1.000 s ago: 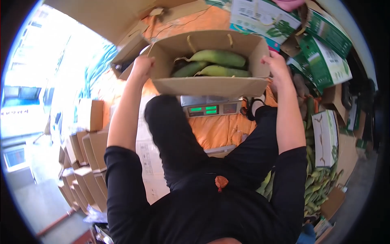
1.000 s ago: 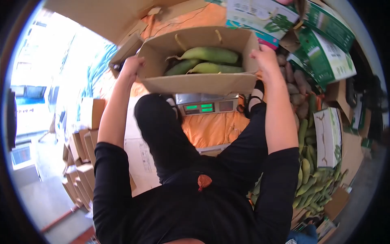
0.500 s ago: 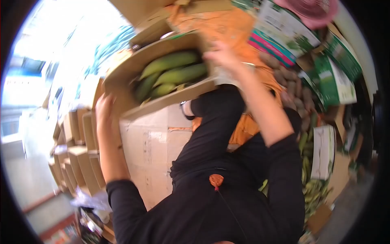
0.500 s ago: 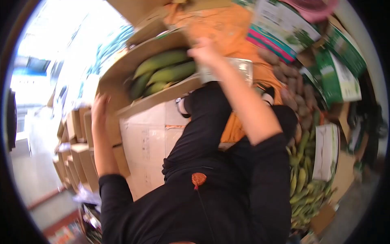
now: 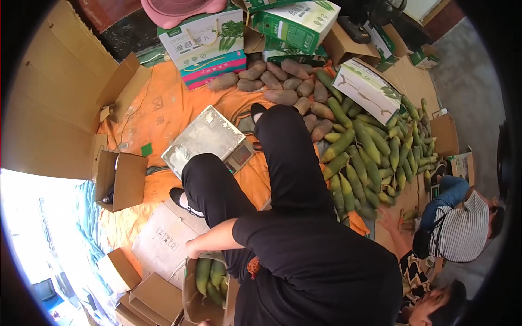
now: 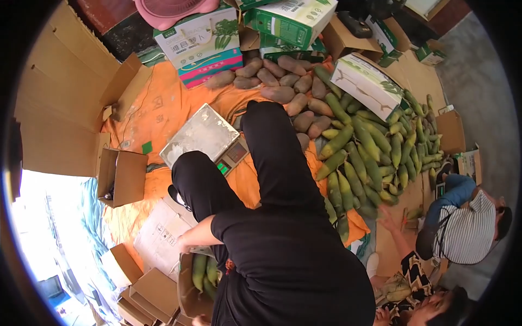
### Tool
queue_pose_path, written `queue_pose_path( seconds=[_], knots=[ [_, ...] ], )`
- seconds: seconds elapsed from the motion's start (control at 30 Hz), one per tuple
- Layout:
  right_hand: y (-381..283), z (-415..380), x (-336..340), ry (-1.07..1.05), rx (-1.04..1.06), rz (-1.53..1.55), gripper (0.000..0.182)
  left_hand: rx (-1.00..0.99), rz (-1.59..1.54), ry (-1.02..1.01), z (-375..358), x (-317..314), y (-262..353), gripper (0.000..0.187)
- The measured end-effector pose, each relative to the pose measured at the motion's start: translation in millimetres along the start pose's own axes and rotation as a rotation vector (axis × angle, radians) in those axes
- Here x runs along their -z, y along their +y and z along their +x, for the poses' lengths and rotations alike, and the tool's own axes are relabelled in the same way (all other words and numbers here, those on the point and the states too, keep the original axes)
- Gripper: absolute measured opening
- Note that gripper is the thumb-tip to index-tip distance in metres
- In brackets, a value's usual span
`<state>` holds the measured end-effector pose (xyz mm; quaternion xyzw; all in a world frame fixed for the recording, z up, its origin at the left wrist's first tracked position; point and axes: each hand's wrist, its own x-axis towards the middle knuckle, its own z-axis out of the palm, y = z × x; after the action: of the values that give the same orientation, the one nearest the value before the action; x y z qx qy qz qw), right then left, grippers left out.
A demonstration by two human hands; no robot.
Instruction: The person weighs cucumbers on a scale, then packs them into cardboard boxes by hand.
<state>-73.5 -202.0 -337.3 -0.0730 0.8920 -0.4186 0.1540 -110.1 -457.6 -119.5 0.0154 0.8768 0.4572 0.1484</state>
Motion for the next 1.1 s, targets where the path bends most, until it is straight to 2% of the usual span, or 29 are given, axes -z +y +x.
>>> queue_pose_path(
  seconds=[0.07, 0.1, 0.13, 0.17, 0.23, 0.27, 0.33, 0.4, 0.5, 0.53, 0.57, 0.6, 0.67, 0.77, 0.8, 0.83, 0.87, 0.9, 1.0, 1.03, 1.07, 1.1],
  knots=[
    [33, 49, -27, -0.16, 0.135, -0.139, 0.023, -0.066, 0.062, -0.008, 0, -8, 11, 0.016],
    [-14, 54, 33, -0.147, 0.104, -0.137, 0.023, -0.103, 0.084, -0.02, -1, -21, 19, 0.017],
    [-26, -52, 105, 0.003, 0.185, -0.463, 0.021, -0.139, 0.105, -0.022, 1, -32, 18, 0.018],
    [-44, -88, 141, 0.005, 0.165, -0.47, 0.021, -0.174, 0.122, -0.017, 1, -40, 18, 0.018],
    [-68, -140, 188, 0.367, -0.114, 0.49, 0.02, -0.25, 0.164, -0.004, -4, -54, 30, 0.02],
    [-74, -160, 209, 0.385, -0.121, 0.491, 0.02, -0.292, 0.19, 0.005, -6, -58, 39, 0.02],
    [-76, -195, 248, 0.534, 0.018, 0.643, 0.019, -0.384, 0.241, 0.027, -8, -66, 61, 0.022],
    [-71, -243, 292, 0.851, 0.32, 0.671, 0.016, -0.478, 0.292, 0.05, -10, -74, 84, 0.023],
    [-65, -354, 359, 1.073, 0.188, 0.607, 0.018, -0.614, 0.353, 0.086, -19, -94, 114, 0.026],
    [-61, -400, 377, 1.161, 0.1, 0.442, 0.018, -0.658, 0.369, 0.102, -22, -104, 124, 0.026],
    [-49, -436, 386, 1.32, 0.049, 0.439, 0.019, -0.702, 0.383, 0.121, -27, -110, 135, 0.027],
    [-24, -472, 391, 1.461, -0.02, 0.313, 0.018, -0.746, 0.397, 0.139, -31, -118, 145, 0.028],
    [8, -551, 388, 1.667, -0.22, 0.403, 0.019, -0.834, 0.431, 0.175, -39, -134, 164, 0.029],
    [58, -667, 347, 2.068, -0.615, 0.085, 0.026, -0.964, 0.48, 0.234, -52, -161, 191, 0.032],
    [86, -706, 325, 2.173, -0.697, 0.075, 0.029, -0.972, 0.472, 0.229, -52, -174, 197, 0.032],
    [88, -741, 302, 2.213, -0.922, -0.005, 0.032, -1.019, 0.557, 0.209, -49, -185, 204, 0.031],
    [124, -782, 272, 2.315, -1.036, -0.017, 0.038, -1.063, 0.64, 0.193, -48, -196, 210, 0.03],
    [123, -814, 250, 2.343, -1.152, -0.032, 0.042, -1.079, 0.628, 0.173, -54, -206, 220, 0.029],
    [105, -883, 201, 2.262, -1.67, -0.168, 0.053, -1.127, 0.638, 0.139, -32, -223, 218, 0.026],
    [104, -905, 187, 2.24, -1.778, -0.144, 0.055, -0.919, 0.678, 0.031, -29, -223, 222, 0.031],
    [104, -921, 174, 2.211, -1.885, -0.111, 0.058, -0.922, 0.685, 0.035, -31, -225, 228, 0.031],
    [102, -931, 165, 2.212, -1.882, -0.105, 0.058, -0.922, 0.697, 0.034, -37, -232, 234, 0.03]
  ],
)
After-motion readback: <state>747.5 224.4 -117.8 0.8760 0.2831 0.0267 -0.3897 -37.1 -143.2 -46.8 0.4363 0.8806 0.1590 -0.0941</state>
